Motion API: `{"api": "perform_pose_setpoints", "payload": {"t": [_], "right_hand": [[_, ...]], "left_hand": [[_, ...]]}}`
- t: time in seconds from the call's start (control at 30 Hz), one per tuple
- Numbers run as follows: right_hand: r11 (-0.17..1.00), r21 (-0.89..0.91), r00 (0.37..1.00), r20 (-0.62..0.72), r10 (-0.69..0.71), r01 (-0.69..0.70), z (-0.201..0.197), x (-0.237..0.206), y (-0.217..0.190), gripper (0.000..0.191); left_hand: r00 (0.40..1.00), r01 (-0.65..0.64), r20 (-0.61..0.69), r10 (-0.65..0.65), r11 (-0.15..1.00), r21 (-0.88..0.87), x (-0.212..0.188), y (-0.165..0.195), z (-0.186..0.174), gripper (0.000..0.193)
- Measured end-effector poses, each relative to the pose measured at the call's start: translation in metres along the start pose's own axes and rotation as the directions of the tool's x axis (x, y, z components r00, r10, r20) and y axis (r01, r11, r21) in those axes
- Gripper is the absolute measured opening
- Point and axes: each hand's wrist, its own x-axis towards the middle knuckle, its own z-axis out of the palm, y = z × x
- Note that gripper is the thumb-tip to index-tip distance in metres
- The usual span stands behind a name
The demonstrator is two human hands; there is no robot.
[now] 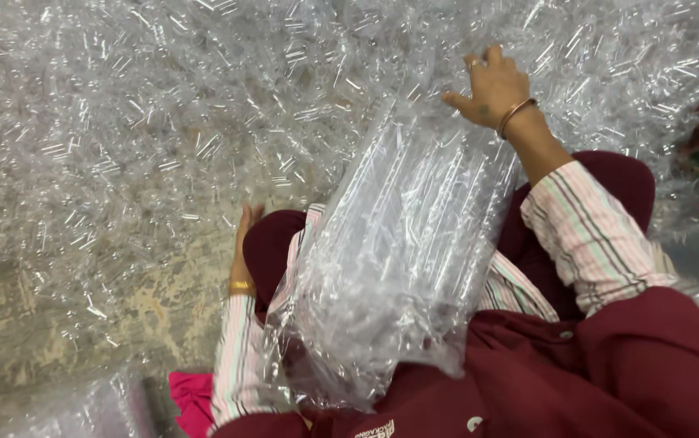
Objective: The person sits on the floor with a bundle of clear plastic tubes on their lap, opens a plastic bag, and pushes handfuls of tubes into it. They then twist and gather the bag opening closed and set the filled bag aside with other packed bags.
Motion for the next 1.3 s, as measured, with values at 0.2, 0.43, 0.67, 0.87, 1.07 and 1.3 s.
{"api": "perform_pose_setpoints", "payload": {"t": [0.2,0.43,0.67,0.87,1.07,1.3], "right_hand": [[0.972,0.121,0.951,0.262,0.165,-0.202,0.031,0.011,0.008,0.082],[0.967,0.227,0.982,-0.169,-0.081,0.118,0.028,0.009,-0.013,0.068],[0.479,0.874,0.991,-0.126,0.053,0.086,0.0,0.008,-0.03,0.081],[-0.656,0.747,0.877,0.381,0.292,-0.106,-0.024,0.014,-0.02,0.095],[-0.179,0.974,0.981,0.111,-0.162,-0.14,-0.033,0.006,-0.033,0.131],[0.337,0.771,0.786,-0.318,-0.531,0.54,-0.031,-0.01,-0.063,0.119]], "left_hand": [[0.979,0.175,0.07,-0.191,0.966,0.188,0.075,0.078,0.048,0.116],[0.912,-0.226,0.325,0.252,0.967,-0.116,0.108,0.099,0.102,0.098],[0.923,-0.369,0.114,0.368,0.929,-0.018,0.134,0.11,0.204,0.079],[0.874,-0.421,0.231,0.429,0.903,-0.082,0.11,0.114,0.226,0.072],[0.73,-0.653,0.465,0.5,0.712,0.259,0.068,0.131,0.254,0.081],[0.498,-0.831,0.842,0.207,0.392,0.395,0.008,0.113,0.28,0.091]]}}
